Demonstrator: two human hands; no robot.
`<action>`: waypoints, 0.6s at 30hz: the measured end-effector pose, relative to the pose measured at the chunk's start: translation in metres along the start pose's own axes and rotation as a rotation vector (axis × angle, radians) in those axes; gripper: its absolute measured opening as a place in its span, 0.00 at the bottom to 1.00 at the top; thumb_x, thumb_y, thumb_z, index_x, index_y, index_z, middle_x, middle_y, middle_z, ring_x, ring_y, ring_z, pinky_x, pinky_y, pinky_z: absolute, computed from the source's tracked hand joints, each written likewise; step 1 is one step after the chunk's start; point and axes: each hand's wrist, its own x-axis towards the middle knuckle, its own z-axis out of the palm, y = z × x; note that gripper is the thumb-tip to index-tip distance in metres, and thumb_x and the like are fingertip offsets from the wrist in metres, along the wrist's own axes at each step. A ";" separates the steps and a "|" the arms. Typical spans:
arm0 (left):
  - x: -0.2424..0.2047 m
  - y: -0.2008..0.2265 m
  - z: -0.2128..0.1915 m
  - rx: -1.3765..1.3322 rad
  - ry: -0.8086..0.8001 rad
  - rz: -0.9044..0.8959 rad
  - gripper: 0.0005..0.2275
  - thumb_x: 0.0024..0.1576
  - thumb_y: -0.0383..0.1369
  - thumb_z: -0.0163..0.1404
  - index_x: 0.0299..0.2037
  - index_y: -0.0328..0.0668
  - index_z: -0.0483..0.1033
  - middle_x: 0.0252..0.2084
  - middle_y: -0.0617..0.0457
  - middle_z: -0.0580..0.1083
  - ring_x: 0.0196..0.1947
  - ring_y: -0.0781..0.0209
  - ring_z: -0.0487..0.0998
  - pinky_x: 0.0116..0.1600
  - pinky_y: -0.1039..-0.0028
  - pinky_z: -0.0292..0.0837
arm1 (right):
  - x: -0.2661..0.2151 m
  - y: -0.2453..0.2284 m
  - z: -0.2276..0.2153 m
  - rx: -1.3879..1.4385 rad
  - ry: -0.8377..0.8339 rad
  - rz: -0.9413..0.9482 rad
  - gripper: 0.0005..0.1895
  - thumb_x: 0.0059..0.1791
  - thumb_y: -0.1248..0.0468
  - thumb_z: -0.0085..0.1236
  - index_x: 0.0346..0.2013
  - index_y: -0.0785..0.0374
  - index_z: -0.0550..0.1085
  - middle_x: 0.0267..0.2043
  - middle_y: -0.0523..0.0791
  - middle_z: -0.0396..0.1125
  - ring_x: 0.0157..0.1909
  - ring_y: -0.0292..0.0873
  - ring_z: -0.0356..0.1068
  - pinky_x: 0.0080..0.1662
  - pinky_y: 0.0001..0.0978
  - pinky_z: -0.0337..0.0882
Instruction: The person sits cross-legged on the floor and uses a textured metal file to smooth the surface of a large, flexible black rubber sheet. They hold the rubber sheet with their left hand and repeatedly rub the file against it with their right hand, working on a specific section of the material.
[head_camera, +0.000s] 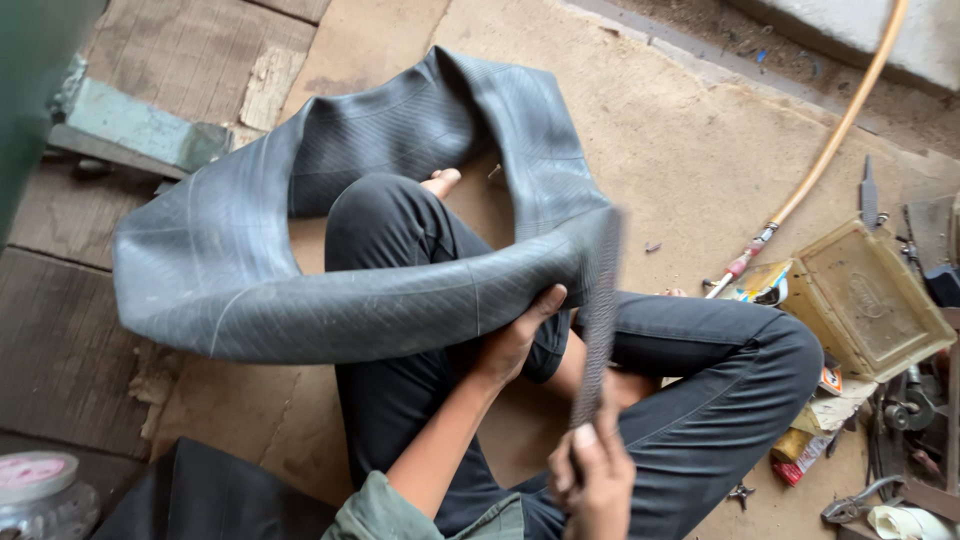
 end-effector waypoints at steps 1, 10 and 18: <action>-0.002 0.000 0.000 0.015 0.012 -0.009 0.13 0.60 0.32 0.59 0.51 0.33 0.78 0.48 0.53 0.78 0.49 0.63 0.77 0.58 0.75 0.72 | -0.004 0.008 0.005 0.012 0.007 0.060 0.33 0.52 0.65 0.41 0.74 0.57 0.56 0.17 0.39 0.55 0.13 0.31 0.49 0.16 0.24 0.47; -0.006 -0.001 -0.002 -0.001 0.032 -0.040 0.12 0.59 0.32 0.60 0.50 0.33 0.79 0.47 0.52 0.77 0.47 0.63 0.76 0.53 0.76 0.72 | 0.073 -0.024 0.042 0.066 -0.045 -0.141 0.33 0.55 0.65 0.41 0.77 0.56 0.54 0.18 0.37 0.54 0.15 0.28 0.48 0.18 0.20 0.51; 0.000 -0.002 0.006 -0.085 0.025 -0.038 0.13 0.58 0.33 0.59 0.50 0.36 0.78 0.49 0.54 0.77 0.49 0.64 0.77 0.57 0.73 0.74 | 0.000 0.030 0.007 0.066 -0.004 0.007 0.35 0.53 0.66 0.42 0.76 0.53 0.52 0.15 0.40 0.54 0.13 0.32 0.50 0.16 0.23 0.50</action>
